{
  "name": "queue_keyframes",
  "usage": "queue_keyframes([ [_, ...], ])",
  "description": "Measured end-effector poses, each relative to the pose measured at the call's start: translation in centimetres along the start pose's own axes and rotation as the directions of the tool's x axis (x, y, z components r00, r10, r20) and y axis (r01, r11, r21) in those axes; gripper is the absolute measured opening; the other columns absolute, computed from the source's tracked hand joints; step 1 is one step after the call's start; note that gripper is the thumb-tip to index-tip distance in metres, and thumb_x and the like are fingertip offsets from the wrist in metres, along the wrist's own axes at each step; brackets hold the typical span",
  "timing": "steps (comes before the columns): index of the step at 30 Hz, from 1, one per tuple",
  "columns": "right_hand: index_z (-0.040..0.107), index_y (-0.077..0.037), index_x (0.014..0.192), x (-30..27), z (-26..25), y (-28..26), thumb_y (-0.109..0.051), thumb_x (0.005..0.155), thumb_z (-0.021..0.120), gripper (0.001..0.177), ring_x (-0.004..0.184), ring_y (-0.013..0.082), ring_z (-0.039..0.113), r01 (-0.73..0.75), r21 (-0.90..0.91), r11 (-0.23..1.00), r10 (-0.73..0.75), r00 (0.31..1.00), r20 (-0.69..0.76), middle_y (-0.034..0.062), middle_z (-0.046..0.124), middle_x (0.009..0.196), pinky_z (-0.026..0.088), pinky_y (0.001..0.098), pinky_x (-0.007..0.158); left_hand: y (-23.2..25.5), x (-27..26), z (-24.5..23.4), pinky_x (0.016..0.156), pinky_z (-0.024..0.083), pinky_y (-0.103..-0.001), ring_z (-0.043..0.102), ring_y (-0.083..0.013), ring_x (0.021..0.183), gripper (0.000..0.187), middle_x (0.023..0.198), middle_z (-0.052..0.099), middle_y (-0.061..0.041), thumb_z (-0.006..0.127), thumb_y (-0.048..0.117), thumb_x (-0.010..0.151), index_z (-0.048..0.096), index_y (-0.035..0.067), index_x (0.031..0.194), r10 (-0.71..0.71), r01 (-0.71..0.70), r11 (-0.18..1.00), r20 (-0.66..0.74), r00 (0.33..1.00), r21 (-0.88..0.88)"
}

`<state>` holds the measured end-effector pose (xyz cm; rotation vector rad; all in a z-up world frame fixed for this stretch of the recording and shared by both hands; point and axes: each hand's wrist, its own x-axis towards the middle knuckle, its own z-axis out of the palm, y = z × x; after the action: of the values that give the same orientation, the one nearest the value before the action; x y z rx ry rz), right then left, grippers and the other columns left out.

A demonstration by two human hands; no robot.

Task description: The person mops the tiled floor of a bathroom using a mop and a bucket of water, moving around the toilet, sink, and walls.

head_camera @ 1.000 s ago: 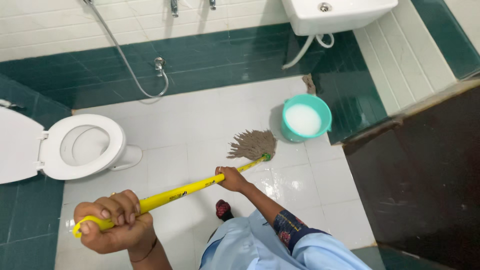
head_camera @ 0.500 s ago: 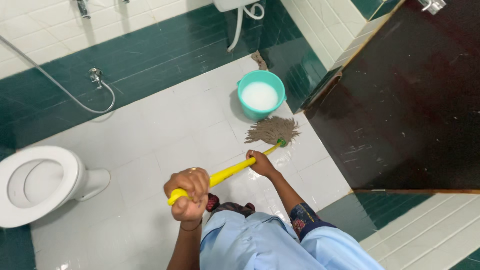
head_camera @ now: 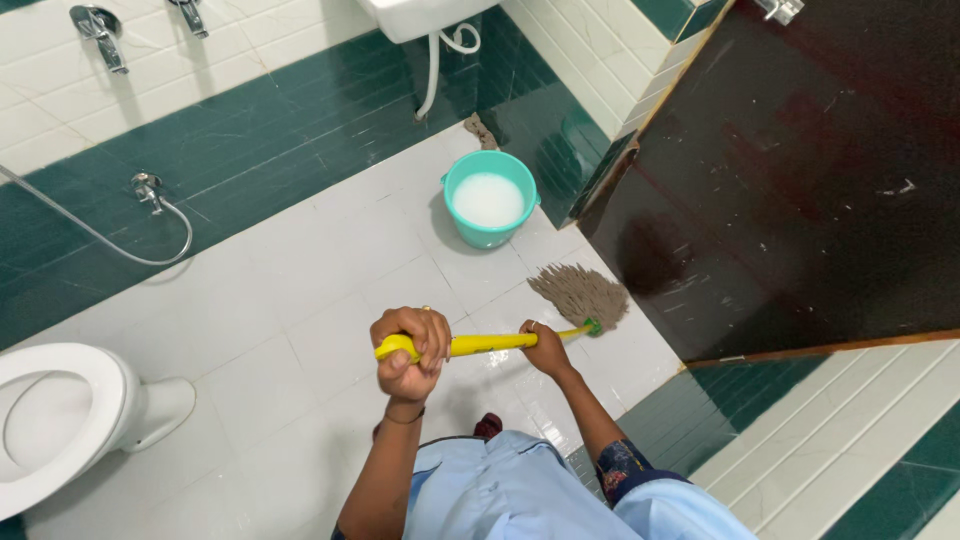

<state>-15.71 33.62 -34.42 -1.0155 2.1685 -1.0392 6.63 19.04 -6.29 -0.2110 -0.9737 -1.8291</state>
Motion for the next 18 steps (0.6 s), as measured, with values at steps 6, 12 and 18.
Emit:
queue_keyframes([
  [6,0.063,-0.006,0.086,-5.3,0.2,1.8,-0.004,0.079,0.071,0.010,0.069,0.0252,0.065,-0.103,-0.035,0.994,0.095,0.977,-0.189,0.0130,0.066,0.073,0.051,0.0348,0.068,-1.2,-1.6,-2.4,0.046,0.037,-0.025,0.040,-0.0115,0.047,0.039,0.051,0.043,0.000,0.069,0.036,0.084,0.046,0.007,0.071,-0.324,0.335,0.936,0.109,0.940,-0.109],
  [12,0.062,-0.004,0.084,-7.0,4.7,-1.7,-0.004,0.082,0.071,0.009,0.066,0.0230,0.063,-0.186,0.047,0.981,0.188,0.885,-0.426,0.0106,0.066,0.071,0.050,0.0335,0.065,2.7,1.1,-4.4,0.048,0.032,-0.026,0.037,-0.0105,0.047,0.035,0.052,0.041,0.001,0.065,0.033,0.076,0.043,0.008,0.067,-0.497,0.544,0.838,0.357,0.791,-0.039],
  [18,0.060,-0.002,0.080,-3.9,12.0,-5.7,0.002,0.081,0.066,0.007,0.065,0.0163,0.058,-0.077,0.116,0.990,0.115,0.923,-0.368,0.0078,0.062,0.068,0.048,0.0303,0.063,11.1,3.3,-8.0,0.048,0.030,-0.027,0.036,-0.0114,0.047,0.034,0.052,0.040,-0.001,0.064,0.029,0.074,0.041,0.007,0.064,-0.500,0.505,0.862,0.269,0.824,0.055],
])
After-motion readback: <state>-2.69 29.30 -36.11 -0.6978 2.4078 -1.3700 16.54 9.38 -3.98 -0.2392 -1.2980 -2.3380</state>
